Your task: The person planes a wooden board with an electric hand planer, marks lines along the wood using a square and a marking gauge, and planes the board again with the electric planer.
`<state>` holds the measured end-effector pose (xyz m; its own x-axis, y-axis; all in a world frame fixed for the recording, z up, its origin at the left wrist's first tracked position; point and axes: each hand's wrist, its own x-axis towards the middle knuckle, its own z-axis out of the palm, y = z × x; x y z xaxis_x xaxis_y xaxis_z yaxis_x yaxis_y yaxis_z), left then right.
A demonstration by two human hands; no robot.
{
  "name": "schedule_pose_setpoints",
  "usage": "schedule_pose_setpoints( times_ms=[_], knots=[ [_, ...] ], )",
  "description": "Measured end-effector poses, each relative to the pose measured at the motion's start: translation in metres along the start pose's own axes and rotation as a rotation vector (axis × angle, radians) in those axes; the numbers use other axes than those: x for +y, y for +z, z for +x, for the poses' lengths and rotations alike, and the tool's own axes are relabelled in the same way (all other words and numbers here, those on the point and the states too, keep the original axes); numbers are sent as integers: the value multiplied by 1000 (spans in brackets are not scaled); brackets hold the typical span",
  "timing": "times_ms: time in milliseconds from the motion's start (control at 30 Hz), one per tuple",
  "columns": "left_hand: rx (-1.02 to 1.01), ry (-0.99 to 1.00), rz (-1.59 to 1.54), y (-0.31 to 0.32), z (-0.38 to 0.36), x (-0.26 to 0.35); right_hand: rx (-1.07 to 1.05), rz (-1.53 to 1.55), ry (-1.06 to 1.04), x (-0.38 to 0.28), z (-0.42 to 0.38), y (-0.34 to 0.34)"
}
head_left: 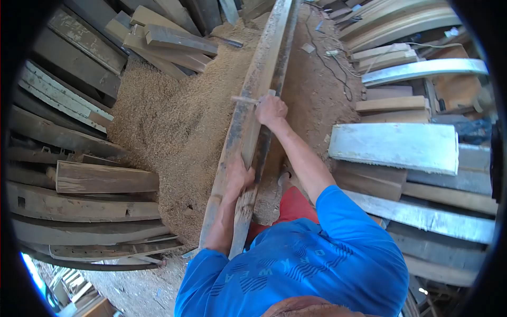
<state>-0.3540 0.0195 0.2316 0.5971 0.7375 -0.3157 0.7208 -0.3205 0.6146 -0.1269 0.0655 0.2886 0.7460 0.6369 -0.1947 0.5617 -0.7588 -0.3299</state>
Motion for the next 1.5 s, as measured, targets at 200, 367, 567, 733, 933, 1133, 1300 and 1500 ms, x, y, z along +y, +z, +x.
schedule_pose_setpoints(
  times_ms=[200,367,567,733,933,1133,1300,1500],
  knots=[
    [-79,-152,68,-1,4,8,-51,-73,-60,26,149,-21],
    [-141,-234,147,-11,8,32,-85,-41,-68,35,213,-53],
    [-89,32,139,-10,68,10,-107,121,-17,43,222,-39],
    [-137,-64,-46,-19,212,94,-163,91,-20,42,219,-52],
    [-118,-62,-73,10,315,140,97,166,97,52,302,-1],
    [-53,-81,-109,7,310,156,20,271,155,68,436,-45],
    [-117,-135,-168,5,332,161,51,214,136,77,522,-54],
    [-290,68,-288,-15,403,187,-7,106,55,73,533,-97]
  ],
)
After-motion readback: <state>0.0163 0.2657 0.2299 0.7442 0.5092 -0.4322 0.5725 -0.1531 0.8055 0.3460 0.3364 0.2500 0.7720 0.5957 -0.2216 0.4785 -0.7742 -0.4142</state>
